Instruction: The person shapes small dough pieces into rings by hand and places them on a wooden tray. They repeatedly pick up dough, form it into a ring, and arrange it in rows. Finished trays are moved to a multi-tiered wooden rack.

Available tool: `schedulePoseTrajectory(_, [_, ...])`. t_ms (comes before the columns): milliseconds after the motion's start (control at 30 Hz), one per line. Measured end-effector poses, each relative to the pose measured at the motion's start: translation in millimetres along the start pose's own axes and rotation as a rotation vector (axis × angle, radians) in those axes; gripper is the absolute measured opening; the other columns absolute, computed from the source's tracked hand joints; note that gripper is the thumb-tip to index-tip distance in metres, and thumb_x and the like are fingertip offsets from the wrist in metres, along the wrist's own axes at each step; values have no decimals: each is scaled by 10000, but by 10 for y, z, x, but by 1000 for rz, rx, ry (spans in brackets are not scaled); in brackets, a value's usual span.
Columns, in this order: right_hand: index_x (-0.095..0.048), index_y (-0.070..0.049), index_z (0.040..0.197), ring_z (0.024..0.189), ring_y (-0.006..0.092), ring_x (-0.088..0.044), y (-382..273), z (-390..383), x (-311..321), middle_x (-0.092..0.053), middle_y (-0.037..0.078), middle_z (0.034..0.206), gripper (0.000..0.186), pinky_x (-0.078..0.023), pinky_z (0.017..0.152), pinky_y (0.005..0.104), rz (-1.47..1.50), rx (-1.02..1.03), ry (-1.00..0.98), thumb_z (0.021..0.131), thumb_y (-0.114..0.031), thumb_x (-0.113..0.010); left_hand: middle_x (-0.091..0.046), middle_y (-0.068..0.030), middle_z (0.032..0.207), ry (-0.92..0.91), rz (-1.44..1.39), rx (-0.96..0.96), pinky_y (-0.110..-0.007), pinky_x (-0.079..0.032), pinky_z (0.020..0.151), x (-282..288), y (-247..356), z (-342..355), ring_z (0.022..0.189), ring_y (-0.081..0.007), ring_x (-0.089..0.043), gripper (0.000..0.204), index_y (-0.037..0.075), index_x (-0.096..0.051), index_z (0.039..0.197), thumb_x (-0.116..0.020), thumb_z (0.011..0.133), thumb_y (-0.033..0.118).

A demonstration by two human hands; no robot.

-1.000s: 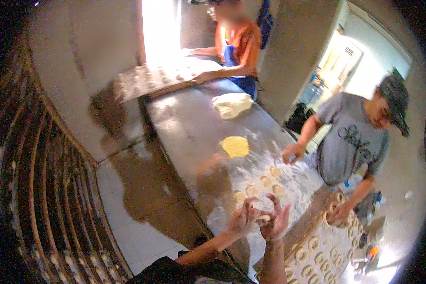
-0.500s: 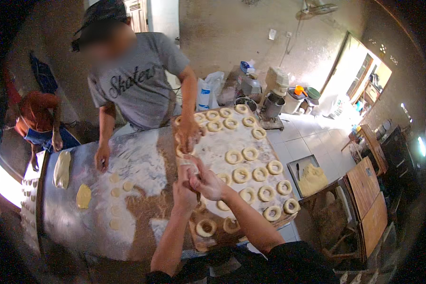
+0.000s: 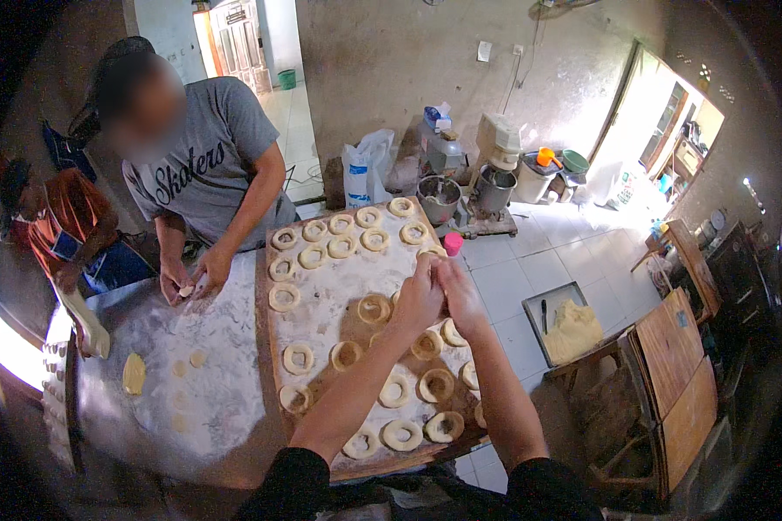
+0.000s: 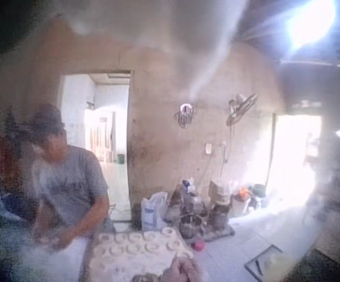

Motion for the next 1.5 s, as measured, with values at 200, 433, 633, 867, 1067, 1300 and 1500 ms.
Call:
schedulePoseTrajectory(200, [-326,-20,1457,1078,434,-632,499,506,564,-620,270,1241,776,-510,904,437,-727,-152,274,921,-501,-615,-589,-306,1221,-131,562,74,-580,-481,913,-123,-97,514,1111,-475,-591,408,86,-489,1245,-456,994,406])
schedulePoseTrajectory(433, [-241,-99,1507,1137,464,-580,951,320,671,-608,325,1184,940,-447,985,503,-992,-269,-9,801,-461,-746,-563,-199,1323,-349,915,-69,-521,-489,976,-52,-158,367,1215,-393,-565,589,165,-490,1373,-658,876,433])
schedulePoseTrajectory(633, [-450,-60,1419,1055,394,-636,203,136,126,-613,248,1232,693,-513,893,466,-1073,26,110,822,-299,-707,-599,-241,1242,-235,700,-117,-551,-493,963,456,-202,-3,1157,-432,-589,534,127,-519,1356,-650,869,302])
schedulePoseTrajectory(867, [-629,-86,1217,920,333,-686,-516,-452,-2768,-698,188,1046,354,-537,821,405,-551,170,-688,883,-196,-664,-674,-258,1060,489,426,288,-456,-508,897,2639,-1167,-1913,1016,-392,-657,348,68,-627,1203,-626,875,185])
schedulePoseTrajectory(1067, [-710,-71,1076,929,362,-685,-136,-1183,-5408,-699,204,1003,381,-536,840,434,-648,276,-994,885,-392,-640,-707,-217,955,933,447,711,-461,-542,787,4050,-1817,-3840,907,-401,-687,310,32,-654,1135,-643,833,98])
schedulePoseTrajectory(1300, [-638,-13,1048,866,373,-677,55,-1434,-6611,-678,189,942,353,-554,813,429,-745,413,-892,859,-307,-692,-711,-222,918,902,291,801,-477,-546,740,4669,-2063,-4307,862,-402,-696,256,51,-675,1121,-626,914,193])
schedulePoseTrajectory(1500, [-514,-28,1056,818,171,-650,-453,-1312,-6220,-626,71,900,300,-539,705,324,-110,-5,-1095,822,-12,-701,-711,-169,867,780,51,597,-389,-545,724,4965,-1896,-4124,795,-295,-710,263,62,-696,1102,-651,931,256])
Point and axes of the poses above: each hand's wrist, its own z-axis towards the middle knuckle, its own x-axis out of the back of the hand, y = z × x, the point moved 3 cm from there along z, towards the middle knuckle
